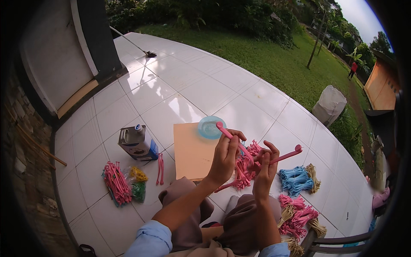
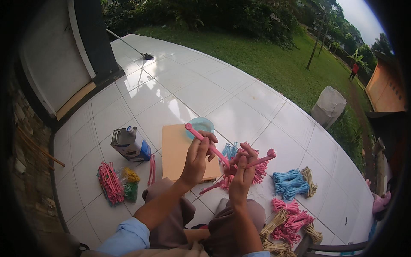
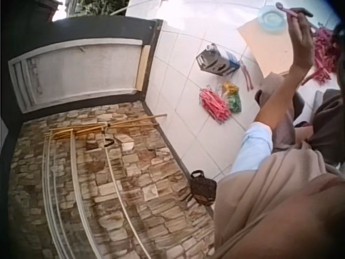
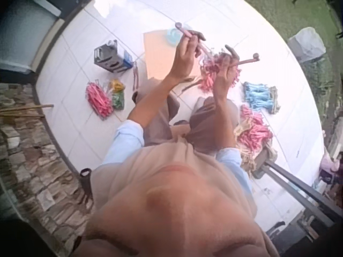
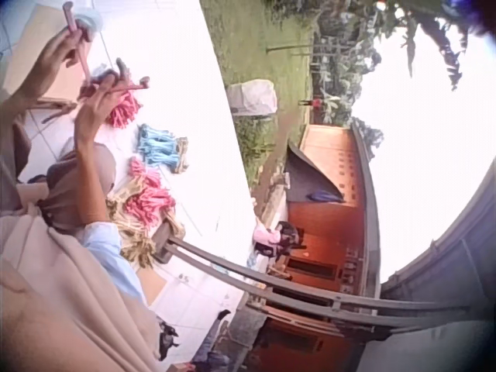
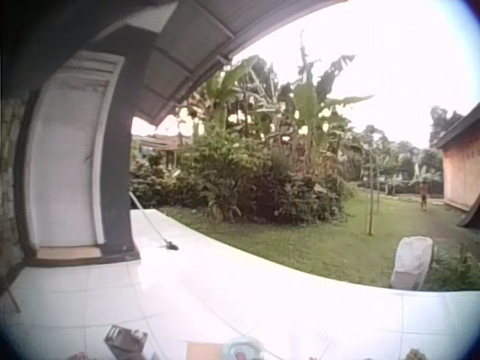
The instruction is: The person sits on a chair and assembles pink plastic strips by attaching small green and yellow plastic pieces to their ends. They repeatedly dip the strips into a bowl of water and place the finished items on a cardboard box.
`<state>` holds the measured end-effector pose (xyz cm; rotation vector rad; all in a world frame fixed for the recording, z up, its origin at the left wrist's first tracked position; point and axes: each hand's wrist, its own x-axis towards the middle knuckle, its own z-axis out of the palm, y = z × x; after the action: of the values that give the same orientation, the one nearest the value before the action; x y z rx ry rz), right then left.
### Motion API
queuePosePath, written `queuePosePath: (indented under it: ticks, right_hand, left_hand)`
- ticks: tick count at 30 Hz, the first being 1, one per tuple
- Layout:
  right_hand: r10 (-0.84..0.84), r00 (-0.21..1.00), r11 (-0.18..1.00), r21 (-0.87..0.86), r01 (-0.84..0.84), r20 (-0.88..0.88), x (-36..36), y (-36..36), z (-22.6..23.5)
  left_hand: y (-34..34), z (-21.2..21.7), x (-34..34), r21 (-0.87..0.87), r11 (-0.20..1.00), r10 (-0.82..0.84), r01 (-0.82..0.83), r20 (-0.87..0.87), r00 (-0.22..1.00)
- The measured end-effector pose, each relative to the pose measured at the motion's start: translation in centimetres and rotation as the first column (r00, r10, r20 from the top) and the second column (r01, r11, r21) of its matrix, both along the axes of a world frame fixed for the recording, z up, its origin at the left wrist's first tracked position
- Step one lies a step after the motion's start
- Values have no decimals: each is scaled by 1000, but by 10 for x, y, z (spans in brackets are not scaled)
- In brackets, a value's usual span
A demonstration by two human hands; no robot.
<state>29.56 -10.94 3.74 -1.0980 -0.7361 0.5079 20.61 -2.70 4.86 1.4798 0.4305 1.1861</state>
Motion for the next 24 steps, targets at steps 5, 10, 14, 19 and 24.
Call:
queuePosePath:
  ticks: [5,10,14,19,24]
  right_hand:
    - [175,983,984,-5,-175,60,23,-9,5]
    - [425,903,898,-156,-412,60,69,-2,13]
    - [540,835,795,-387,-467,102,108,30,-8]
    - [504,864,798,-371,-475,-24,115,88,-98]
    - [532,829,722,-419,-551,-173,120,127,-157]
  left_hand:
    - [26,17,-37,-30,999,-34,36,81,996]
    - [47,10,-68,81,996,-31,44,-156,987]
    - [76,-33,-75,78,996,1,33,-400,916]
    - [110,-112,-66,46,999,37,-15,-531,847]
    - [138,-161,-61,123,992,89,-5,-689,719]
